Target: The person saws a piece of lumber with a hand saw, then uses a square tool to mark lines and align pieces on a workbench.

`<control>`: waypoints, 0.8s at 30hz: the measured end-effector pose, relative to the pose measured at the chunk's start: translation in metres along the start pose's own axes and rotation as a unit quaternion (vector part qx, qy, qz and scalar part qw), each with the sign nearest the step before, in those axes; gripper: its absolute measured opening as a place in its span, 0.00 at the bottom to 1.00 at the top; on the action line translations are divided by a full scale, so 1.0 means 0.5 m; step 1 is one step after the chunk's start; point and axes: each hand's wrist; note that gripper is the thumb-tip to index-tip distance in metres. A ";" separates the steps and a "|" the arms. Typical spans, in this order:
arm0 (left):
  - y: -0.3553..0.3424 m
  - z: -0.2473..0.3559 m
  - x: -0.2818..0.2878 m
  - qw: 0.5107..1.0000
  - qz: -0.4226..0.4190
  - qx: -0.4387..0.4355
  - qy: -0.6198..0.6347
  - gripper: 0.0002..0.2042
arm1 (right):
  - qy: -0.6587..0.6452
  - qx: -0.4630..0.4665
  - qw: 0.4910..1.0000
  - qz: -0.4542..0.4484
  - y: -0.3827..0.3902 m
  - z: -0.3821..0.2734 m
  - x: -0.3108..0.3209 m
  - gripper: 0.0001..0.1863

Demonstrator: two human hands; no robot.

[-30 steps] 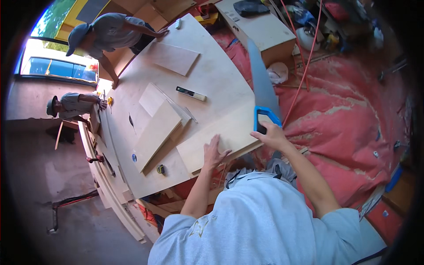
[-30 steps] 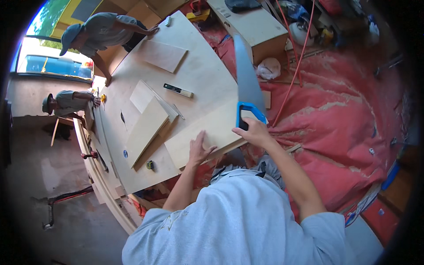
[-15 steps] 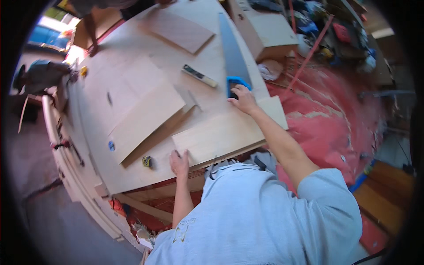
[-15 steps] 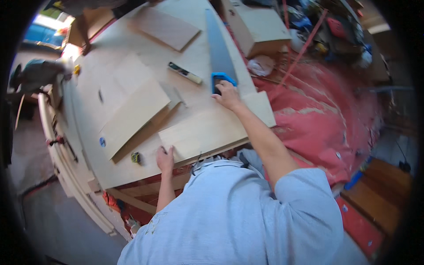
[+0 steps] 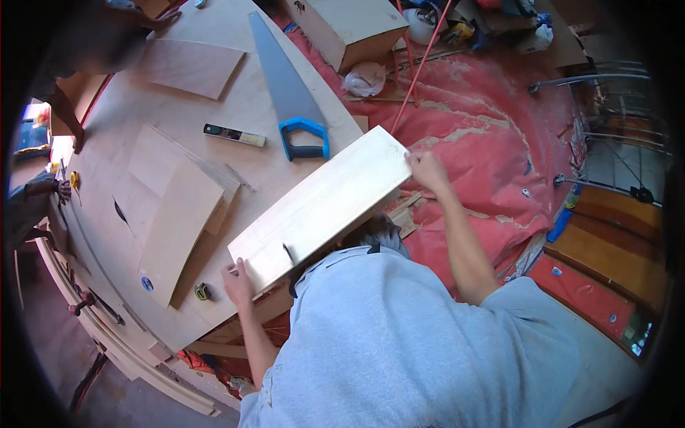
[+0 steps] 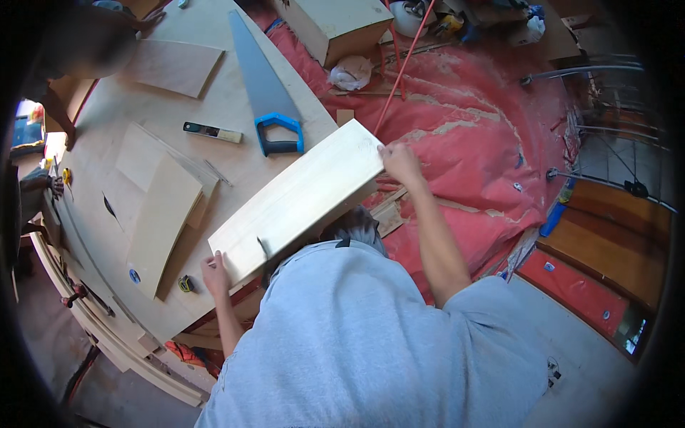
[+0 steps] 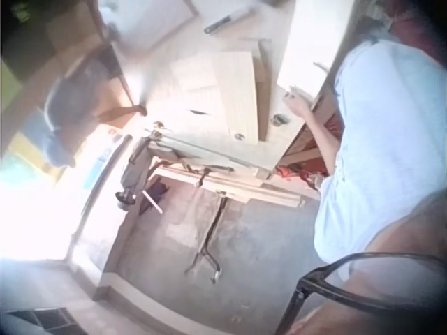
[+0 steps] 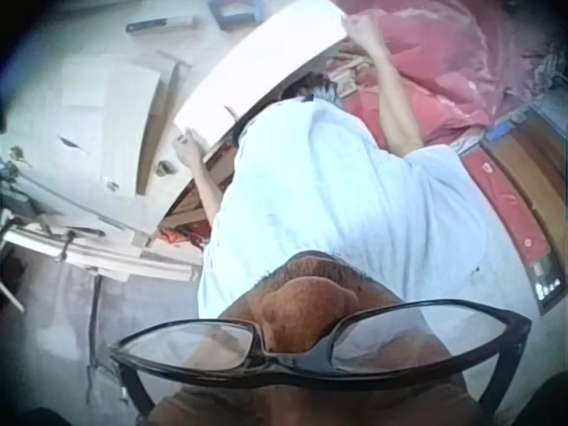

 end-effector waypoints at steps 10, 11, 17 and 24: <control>-0.022 0.151 0.097 0.917 -0.373 0.126 0.061 0.49 | -0.146 -0.085 0.964 -0.205 -0.225 -0.050 0.235 0.46; -0.035 0.143 0.093 0.905 -0.382 0.171 0.079 0.50 | -0.089 -0.009 0.976 -0.197 -0.245 -0.039 0.218 0.47; -0.058 0.135 0.107 0.879 -0.357 0.170 0.266 0.52 | -0.204 0.184 0.956 -0.103 -0.343 0.015 0.071 0.33; -0.083 0.123 0.030 0.929 -0.183 0.178 0.270 0.55 | -0.419 0.076 0.894 -0.138 -0.334 0.037 -0.036 0.18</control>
Point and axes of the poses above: each hand's wrist, its own y-axis away from the middle knuckle, its own x-axis out of the back of the hand, z = x × y, and after that the axes turned 1 degree about x, right-handed
